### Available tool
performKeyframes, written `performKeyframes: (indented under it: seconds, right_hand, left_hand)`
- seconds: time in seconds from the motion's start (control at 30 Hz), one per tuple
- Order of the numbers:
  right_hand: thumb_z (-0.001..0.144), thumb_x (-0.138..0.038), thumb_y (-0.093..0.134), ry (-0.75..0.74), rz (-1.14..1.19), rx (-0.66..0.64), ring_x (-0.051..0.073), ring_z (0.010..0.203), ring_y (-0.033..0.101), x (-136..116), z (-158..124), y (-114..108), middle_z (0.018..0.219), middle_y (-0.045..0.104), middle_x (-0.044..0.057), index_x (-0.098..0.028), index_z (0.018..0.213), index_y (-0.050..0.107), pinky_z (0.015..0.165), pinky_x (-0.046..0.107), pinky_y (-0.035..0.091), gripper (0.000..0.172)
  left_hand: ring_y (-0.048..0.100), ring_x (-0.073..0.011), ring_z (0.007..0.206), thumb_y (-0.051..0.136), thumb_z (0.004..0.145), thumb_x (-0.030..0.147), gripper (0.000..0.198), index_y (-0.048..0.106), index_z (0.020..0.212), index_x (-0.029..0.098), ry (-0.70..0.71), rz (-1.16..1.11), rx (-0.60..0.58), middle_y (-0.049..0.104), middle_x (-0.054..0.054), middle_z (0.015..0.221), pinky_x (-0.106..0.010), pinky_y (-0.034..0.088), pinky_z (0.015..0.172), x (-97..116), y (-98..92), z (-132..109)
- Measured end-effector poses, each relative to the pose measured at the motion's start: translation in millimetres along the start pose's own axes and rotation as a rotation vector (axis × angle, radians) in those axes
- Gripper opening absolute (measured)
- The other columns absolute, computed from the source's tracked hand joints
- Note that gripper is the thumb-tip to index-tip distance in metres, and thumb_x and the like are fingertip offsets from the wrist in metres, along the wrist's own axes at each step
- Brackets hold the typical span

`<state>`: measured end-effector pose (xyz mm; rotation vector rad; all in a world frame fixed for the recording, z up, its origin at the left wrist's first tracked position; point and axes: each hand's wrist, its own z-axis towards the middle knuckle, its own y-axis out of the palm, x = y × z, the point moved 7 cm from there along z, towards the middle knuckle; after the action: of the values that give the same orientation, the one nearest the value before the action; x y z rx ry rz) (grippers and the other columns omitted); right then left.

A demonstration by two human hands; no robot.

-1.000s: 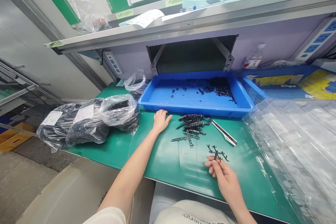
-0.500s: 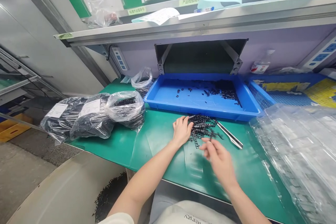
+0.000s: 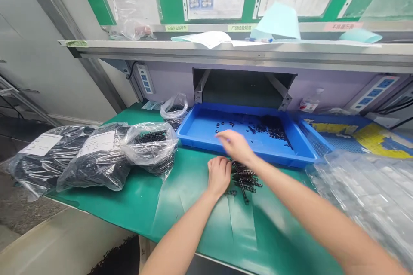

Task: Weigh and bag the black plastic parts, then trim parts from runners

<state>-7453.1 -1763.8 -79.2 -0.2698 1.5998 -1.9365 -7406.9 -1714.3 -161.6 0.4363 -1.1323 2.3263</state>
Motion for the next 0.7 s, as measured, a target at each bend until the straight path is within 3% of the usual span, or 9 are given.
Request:
performKeyframes:
  seconds: [0.07, 0.13, 0.2, 0.27, 0.37, 0.47, 0.57, 0.7]
  right_hand:
    - [0.088, -0.014, 0.027, 0.18, -0.118, -0.001, 0.019, 0.109, 0.049, 68.9, 24.3, -7.9, 0.118, 0.051, 0.009, -0.019, 0.118, 0.051, 0.089, 0.029, 0.039, 0.038]
    - [0.084, -0.008, 0.031, 0.304, -0.209, -0.06, 0.026, 0.1, 0.054, 122.1, 35.2, -9.6, 0.111, 0.055, 0.014, -0.016, 0.118, 0.052, 0.081, 0.036, 0.043, 0.041]
    - [0.079, -0.003, 0.033, 0.397, -0.271, -0.126, 0.029, 0.094, 0.057, 158.4, 38.3, -5.6, 0.103, 0.057, 0.017, -0.015, 0.12, 0.051, 0.074, 0.038, 0.044, 0.046]
    - [0.077, 0.0, 0.034, 0.455, -0.301, -0.165, 0.028, 0.093, 0.058, 179.3, 40.9, 1.8, 0.102, 0.058, 0.016, -0.018, 0.125, 0.046, 0.072, 0.037, 0.045, 0.053]
    - [0.075, 0.003, 0.036, 0.502, -0.293, -0.175, 0.024, 0.095, 0.057, 192.5, 49.2, 12.5, 0.105, 0.058, 0.015, -0.017, 0.123, 0.047, 0.074, 0.034, 0.044, 0.053]
    - [0.074, 0.002, 0.04, 0.54, -0.227, -0.138, 0.025, 0.09, 0.058, 196.5, 57.6, 13.4, 0.095, 0.061, 0.017, -0.009, 0.105, 0.058, 0.073, 0.035, 0.044, 0.038]
    - [0.076, -0.004, 0.04, 0.527, -0.101, -0.01, 0.027, 0.093, 0.057, 191.2, 63.0, -4.1, 0.093, 0.062, 0.019, -0.008, 0.098, 0.061, 0.079, 0.037, 0.042, 0.03]
    - [0.084, -0.018, 0.036, 0.476, 0.168, 0.195, 0.021, 0.095, 0.058, 162.9, 52.7, -34.1, 0.097, 0.063, 0.014, -0.008, 0.109, 0.054, 0.08, 0.029, 0.044, 0.032]
  left_hand:
    - [0.052, -0.0145, 0.081, 0.035, 0.088, 0.022, 0.023, 0.055, 0.079, 0.017, 0.063, -0.062, -0.017, 0.059, -0.002, 0.082, -0.034, 0.035, 0.081, 6.7, 3.6, 1.9]
    - [0.051, -0.0145, 0.08, 0.034, 0.088, 0.022, 0.024, 0.055, 0.078, 0.016, 0.118, -0.119, -0.03, 0.058, -0.002, 0.08, -0.035, 0.034, 0.082, 10.9, 6.7, 2.2]
    - [0.051, -0.0149, 0.079, 0.033, 0.089, 0.022, 0.026, 0.056, 0.077, 0.016, 0.131, -0.149, -0.026, 0.057, -0.003, 0.079, -0.037, 0.033, 0.082, 9.8, 8.2, 2.1]
    - [0.051, -0.0157, 0.078, 0.033, 0.088, 0.022, 0.027, 0.056, 0.077, 0.016, 0.101, -0.159, -0.028, 0.057, -0.004, 0.078, -0.037, 0.034, 0.081, 5.0, 9.5, 2.7]
    - [0.051, -0.0168, 0.079, 0.033, 0.088, 0.023, 0.027, 0.057, 0.077, 0.016, 0.063, -0.174, -0.089, 0.058, -0.005, 0.079, -0.038, 0.034, 0.081, 0.2, 12.8, 4.1]
    - [0.051, -0.0179, 0.08, 0.034, 0.088, 0.024, 0.027, 0.058, 0.079, 0.017, 0.044, -0.199, -0.121, 0.059, -0.006, 0.081, -0.038, 0.035, 0.08, -1.6, 12.5, 5.4]
    - [0.051, -0.0193, 0.08, 0.034, 0.087, 0.024, 0.026, 0.059, 0.082, 0.017, -0.001, -0.247, -0.101, 0.059, -0.008, 0.081, -0.036, 0.038, 0.075, -6.9, 10.8, 6.9]
    - [0.052, -0.0189, 0.081, 0.035, 0.085, 0.023, 0.024, 0.058, 0.084, 0.018, -0.133, -0.488, -0.063, 0.059, -0.008, 0.083, -0.033, 0.04, 0.075, -19.5, 12.5, 11.0]
